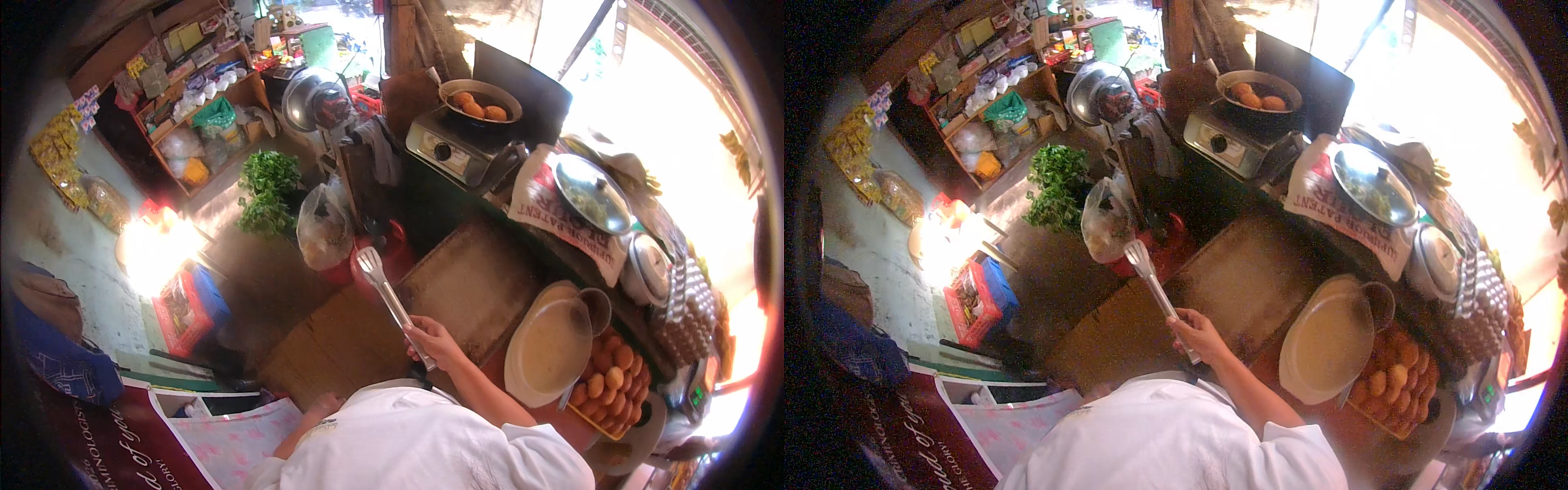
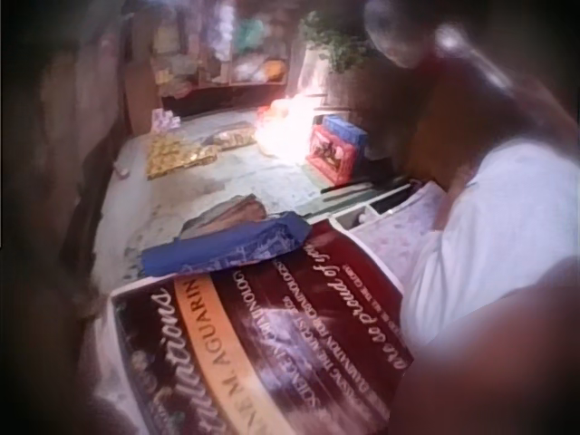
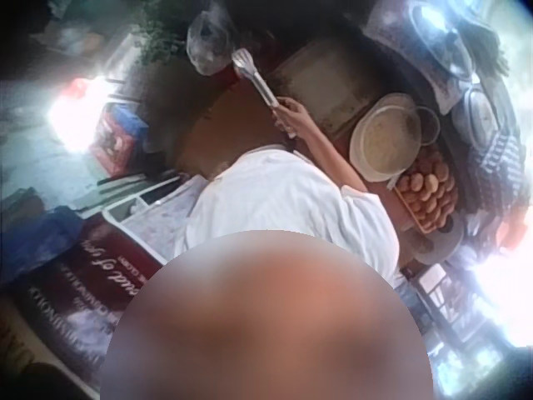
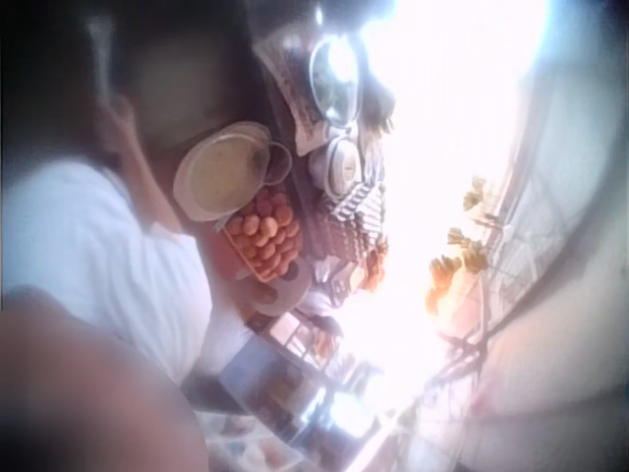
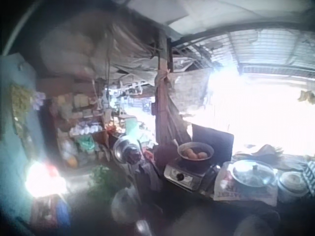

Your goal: The person uses tongs to transfer round dough balls from a tray into a pan of hot oil on a portable stove, then removes the fried balls and places them back on the tray. The process is repeated multiple times.

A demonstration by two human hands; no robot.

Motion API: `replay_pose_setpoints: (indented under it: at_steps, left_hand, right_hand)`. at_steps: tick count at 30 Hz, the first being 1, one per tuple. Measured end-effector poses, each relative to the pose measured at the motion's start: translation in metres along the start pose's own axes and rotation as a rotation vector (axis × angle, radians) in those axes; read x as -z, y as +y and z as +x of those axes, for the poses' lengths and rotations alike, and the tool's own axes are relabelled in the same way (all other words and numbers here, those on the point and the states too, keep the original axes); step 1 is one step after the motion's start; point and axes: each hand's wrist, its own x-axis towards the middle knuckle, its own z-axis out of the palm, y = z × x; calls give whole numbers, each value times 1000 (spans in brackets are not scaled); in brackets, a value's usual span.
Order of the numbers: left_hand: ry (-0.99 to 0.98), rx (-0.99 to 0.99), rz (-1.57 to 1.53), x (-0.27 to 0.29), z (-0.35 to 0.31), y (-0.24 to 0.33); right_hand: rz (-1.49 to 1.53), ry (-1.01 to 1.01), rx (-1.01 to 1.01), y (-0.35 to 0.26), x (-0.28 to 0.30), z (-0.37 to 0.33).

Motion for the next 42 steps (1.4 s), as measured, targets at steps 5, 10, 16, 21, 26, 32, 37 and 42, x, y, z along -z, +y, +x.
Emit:
replay_pose_setpoints:
  at_steps: [5, 10, 16, 21, 26, 32, 37, 42]
  left_hand:
    - [15, 69, 79, 77, -10, 51]
    - [42, 61, 65, 111, 9, 88]
    - [19, -351, 181, 180, 64, 78]
    - [141, -316, 287, 267, 133, 115]
    - [162, -343, 394, 360, 180, 130]
    - [161, -233, 430, 416, 178, 124]
    - [20, -147, 599, 406, 221, 97]
    - [-76, -291, 831, 378, 275, 91]
  right_hand:
    - [-134, -21, 114, -31, -9, 32]
    - [10, 65, 63, -38, 6, 44]
    - [206, 274, 24, -32, 6, 69]
    - [268, 364, 66, -47, -25, 99]
    - [309, 389, 153, -61, -62, 150]
    - [361, 427, 183, -67, -98, 181]
    - [419, 564, 154, -66, -104, 178]
    - [424, 592, 176, -68, -91, 174]
